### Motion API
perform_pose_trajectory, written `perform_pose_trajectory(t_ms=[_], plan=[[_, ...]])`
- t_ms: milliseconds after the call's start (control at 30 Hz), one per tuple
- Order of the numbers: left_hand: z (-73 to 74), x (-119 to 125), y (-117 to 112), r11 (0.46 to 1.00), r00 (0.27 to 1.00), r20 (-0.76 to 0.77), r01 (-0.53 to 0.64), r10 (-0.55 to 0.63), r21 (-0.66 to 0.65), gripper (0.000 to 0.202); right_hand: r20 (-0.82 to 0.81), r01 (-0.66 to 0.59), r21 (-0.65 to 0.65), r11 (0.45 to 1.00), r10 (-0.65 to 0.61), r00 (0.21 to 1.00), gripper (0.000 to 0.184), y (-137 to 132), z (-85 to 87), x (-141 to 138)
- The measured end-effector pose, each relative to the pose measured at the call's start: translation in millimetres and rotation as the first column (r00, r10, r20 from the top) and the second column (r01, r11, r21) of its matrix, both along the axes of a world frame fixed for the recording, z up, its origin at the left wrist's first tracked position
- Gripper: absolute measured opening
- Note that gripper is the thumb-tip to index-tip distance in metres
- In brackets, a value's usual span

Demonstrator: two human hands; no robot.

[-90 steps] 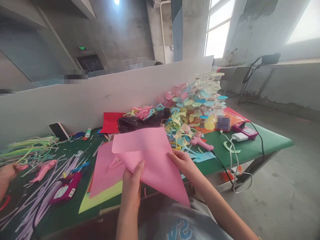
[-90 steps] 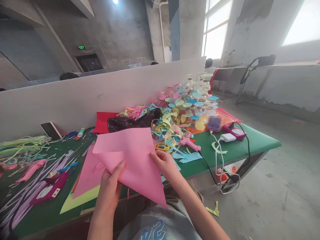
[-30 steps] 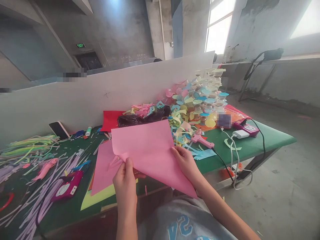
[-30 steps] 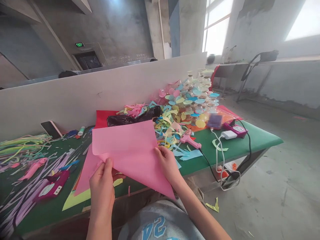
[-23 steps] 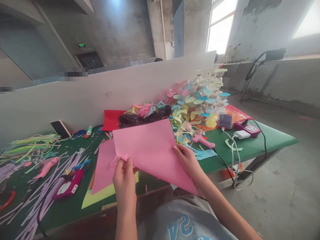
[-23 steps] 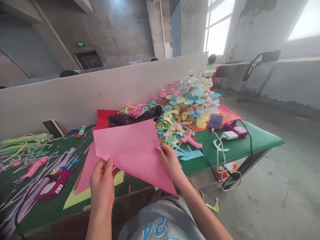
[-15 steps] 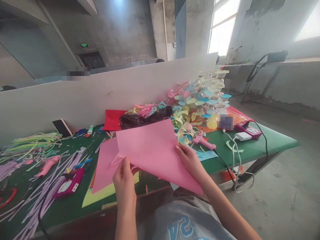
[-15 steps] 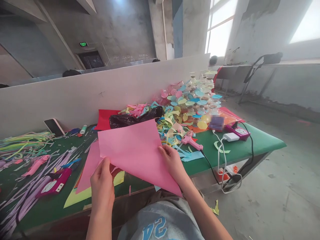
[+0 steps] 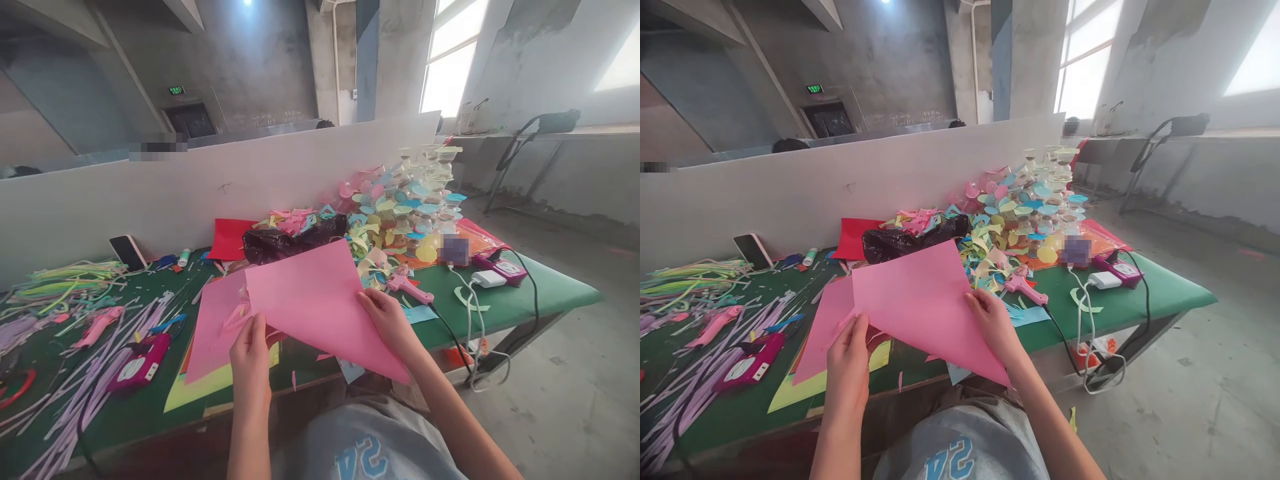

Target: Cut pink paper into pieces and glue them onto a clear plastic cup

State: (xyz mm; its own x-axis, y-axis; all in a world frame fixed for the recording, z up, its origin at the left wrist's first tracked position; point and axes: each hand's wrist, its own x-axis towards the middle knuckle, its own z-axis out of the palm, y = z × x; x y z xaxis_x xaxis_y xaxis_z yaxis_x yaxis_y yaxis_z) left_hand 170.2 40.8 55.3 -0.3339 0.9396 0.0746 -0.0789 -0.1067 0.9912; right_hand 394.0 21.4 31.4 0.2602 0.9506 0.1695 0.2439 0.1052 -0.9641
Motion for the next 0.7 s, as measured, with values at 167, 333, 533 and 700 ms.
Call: perform_pose_trajectory(t_ms=[167,333,533,700], plan=[[-3.5,-8,4,0.997,0.997,-0.022,0.079,-0.079,-0.019,0.038,0.041,0.022,0.009,1.000,-0.023,0.999,0.043,2,-1.1,6],[-3.8,-19,7,0.973,0.977,-0.058,0.200,-0.207,-0.114,0.048,0.071,0.012,0.022,1.000,-0.014,0.997,0.045,1,1.2,10],[2.7,-36,4,0.906,0.923,-0.143,0.305,-0.357,-0.292,0.053,0.081,-0.040,0.009,0.999,0.039,0.996,0.043,-1,8.2,10],[0.9,-50,2,0.878,0.895,-0.147,0.361,-0.421,-0.315,0.048,0.108,-0.072,0.023,0.997,0.069,0.992,0.041,-3,11.3,9]])
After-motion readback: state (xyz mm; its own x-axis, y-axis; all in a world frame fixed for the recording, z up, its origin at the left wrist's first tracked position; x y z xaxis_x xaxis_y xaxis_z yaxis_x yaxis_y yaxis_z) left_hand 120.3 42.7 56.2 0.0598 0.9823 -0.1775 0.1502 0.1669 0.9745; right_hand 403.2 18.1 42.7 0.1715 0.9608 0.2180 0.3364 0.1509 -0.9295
